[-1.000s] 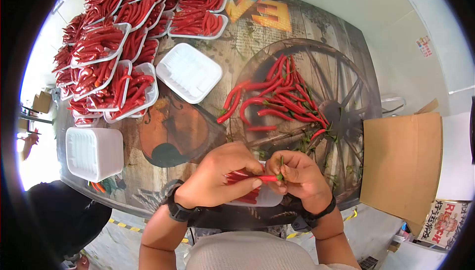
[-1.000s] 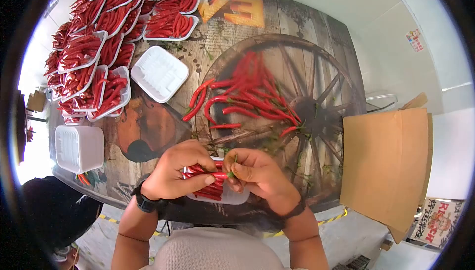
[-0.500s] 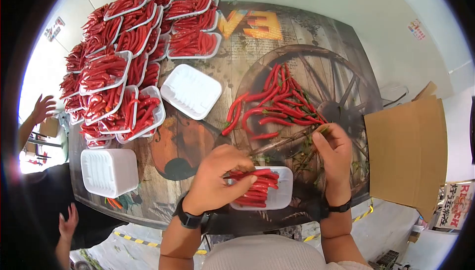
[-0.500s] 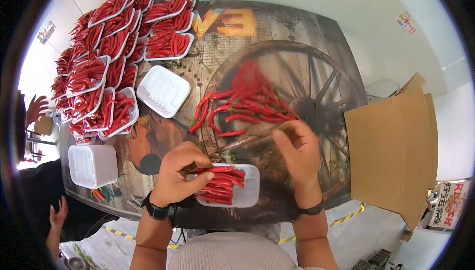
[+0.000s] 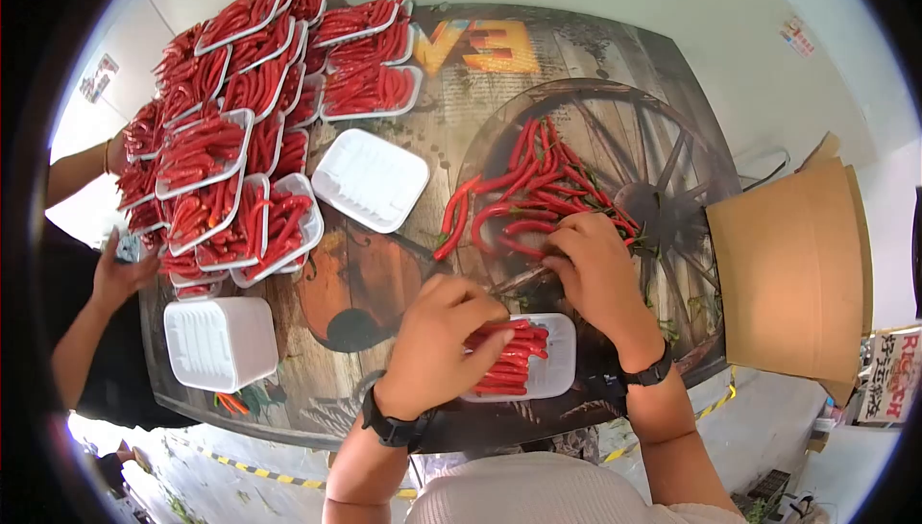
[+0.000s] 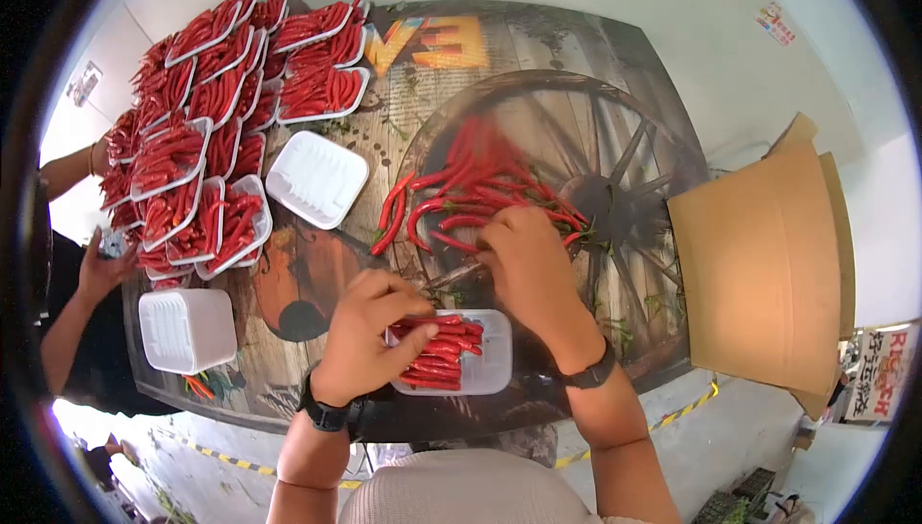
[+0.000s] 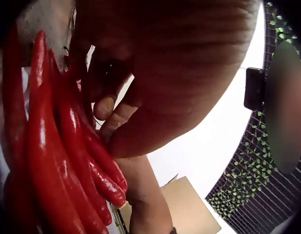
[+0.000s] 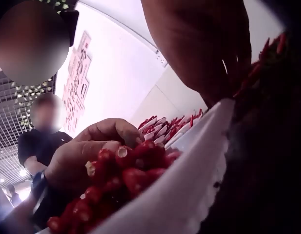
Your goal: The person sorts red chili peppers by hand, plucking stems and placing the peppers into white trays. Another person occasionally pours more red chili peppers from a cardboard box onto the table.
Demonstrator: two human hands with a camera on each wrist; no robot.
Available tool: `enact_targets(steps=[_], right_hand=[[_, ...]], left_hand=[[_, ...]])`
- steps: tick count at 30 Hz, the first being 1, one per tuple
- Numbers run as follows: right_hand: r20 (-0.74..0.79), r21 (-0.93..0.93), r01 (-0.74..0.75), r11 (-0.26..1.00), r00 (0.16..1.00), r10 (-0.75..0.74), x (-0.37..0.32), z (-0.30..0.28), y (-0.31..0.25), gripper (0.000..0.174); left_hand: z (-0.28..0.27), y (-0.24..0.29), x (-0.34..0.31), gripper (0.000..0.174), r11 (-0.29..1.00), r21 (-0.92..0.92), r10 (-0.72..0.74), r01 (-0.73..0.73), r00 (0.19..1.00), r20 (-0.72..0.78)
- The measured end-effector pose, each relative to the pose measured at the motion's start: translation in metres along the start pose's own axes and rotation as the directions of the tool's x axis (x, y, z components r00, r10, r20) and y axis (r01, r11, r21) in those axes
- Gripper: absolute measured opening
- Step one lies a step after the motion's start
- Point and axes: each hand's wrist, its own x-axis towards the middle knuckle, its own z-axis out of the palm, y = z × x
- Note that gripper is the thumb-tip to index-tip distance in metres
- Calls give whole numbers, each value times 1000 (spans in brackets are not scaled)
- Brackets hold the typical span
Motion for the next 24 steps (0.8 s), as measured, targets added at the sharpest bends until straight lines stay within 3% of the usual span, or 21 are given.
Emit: enact_targets(steps=[2,4,5,7,15,18,21,23,24], right_hand=[[-20,2,26,1000,999,-26,1,-5,-3,23],[8,200,-101,975,995,102,-7,-11,-11,21],[12,200,-96,975,995,95,-8,-13,-16,21],[100,391,-89,916,994,54,-11,-12,-26,17],[19,517,-144,844,987,157,-15,0,-42,15],[-29,392,-54,919,997,71,-15,0,-39,17],[5,442,-63,895,998,68,-20,1,-35,19],[183,666,-219,713,975,128,-20,-4,-35,21],[179,665,-218,714,975,131,-20,-5,-34,21]], left_hand=[[-1,-3,-1,19,999,-15,-30,29,997,-69],[0,-4,-1,20,999,-19,-36,33,979,-202],[0,-2,-1,20,999,-19,-39,36,977,-209],[-3,2,1,22,1000,13,-20,25,956,-292],[1,2,-1,21,999,-8,-52,51,981,-187],[1,-1,-3,19,996,-50,-78,71,984,-160],[-1,-2,-3,17,984,-153,-112,94,988,-109],[-3,0,-3,17,968,-224,-133,114,989,-69],[-5,0,-3,17,954,-270,-141,126,989,-36]])
